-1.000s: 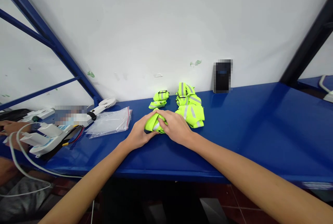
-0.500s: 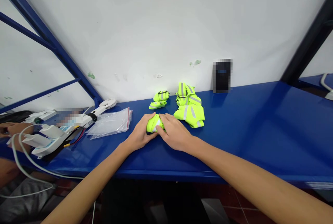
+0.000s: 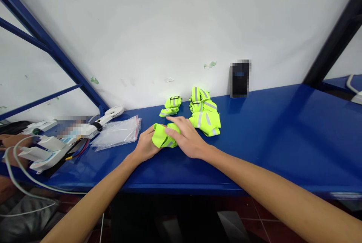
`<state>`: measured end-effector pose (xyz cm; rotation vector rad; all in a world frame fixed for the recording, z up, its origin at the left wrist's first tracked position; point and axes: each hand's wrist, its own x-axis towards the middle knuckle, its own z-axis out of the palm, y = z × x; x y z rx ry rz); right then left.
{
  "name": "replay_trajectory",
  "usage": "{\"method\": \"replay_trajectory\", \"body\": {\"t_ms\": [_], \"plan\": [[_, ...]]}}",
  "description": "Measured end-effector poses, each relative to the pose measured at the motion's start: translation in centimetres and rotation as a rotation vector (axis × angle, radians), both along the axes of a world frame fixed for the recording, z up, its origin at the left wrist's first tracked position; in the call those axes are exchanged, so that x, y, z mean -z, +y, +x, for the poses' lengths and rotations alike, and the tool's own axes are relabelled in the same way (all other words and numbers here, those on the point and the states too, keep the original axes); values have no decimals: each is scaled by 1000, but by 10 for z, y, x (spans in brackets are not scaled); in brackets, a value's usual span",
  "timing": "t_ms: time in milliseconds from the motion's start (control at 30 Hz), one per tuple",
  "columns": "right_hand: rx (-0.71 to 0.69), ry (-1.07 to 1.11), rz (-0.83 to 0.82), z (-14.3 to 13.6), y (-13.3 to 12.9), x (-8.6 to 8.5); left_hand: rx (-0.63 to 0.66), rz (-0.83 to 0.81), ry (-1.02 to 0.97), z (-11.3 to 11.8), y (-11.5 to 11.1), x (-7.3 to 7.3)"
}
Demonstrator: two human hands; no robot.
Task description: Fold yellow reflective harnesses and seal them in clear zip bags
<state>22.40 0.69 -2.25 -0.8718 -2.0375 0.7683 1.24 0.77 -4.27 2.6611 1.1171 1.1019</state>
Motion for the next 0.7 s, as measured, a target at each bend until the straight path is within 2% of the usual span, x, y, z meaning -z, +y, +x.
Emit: {"method": "replay_trajectory", "body": {"t_ms": [100,200,333,400,467,567,633,700], "plan": [[21,194,-142,0,1,-1,85,201,49,-3,-1,2],[-11,322,-281,1,5,-2,79,379,131,-8,-2,1],[-112,441,-335,0,11,-1,93,546,184,-9,-4,-5],[-95,561,-451,-2,16,0,117,603,176,-9,-5,-8],[-41,606,-607,-3,19,1,131,615,165,-9,-6,-10],[-19,523,-797,-1,21,0,113,516,155,-12,-6,-8],[-115,510,-889,2,21,-3,90,440,133,-15,-7,-6],[-273,523,-937,5,19,-5,60,431,110,-18,-7,-3]]}}
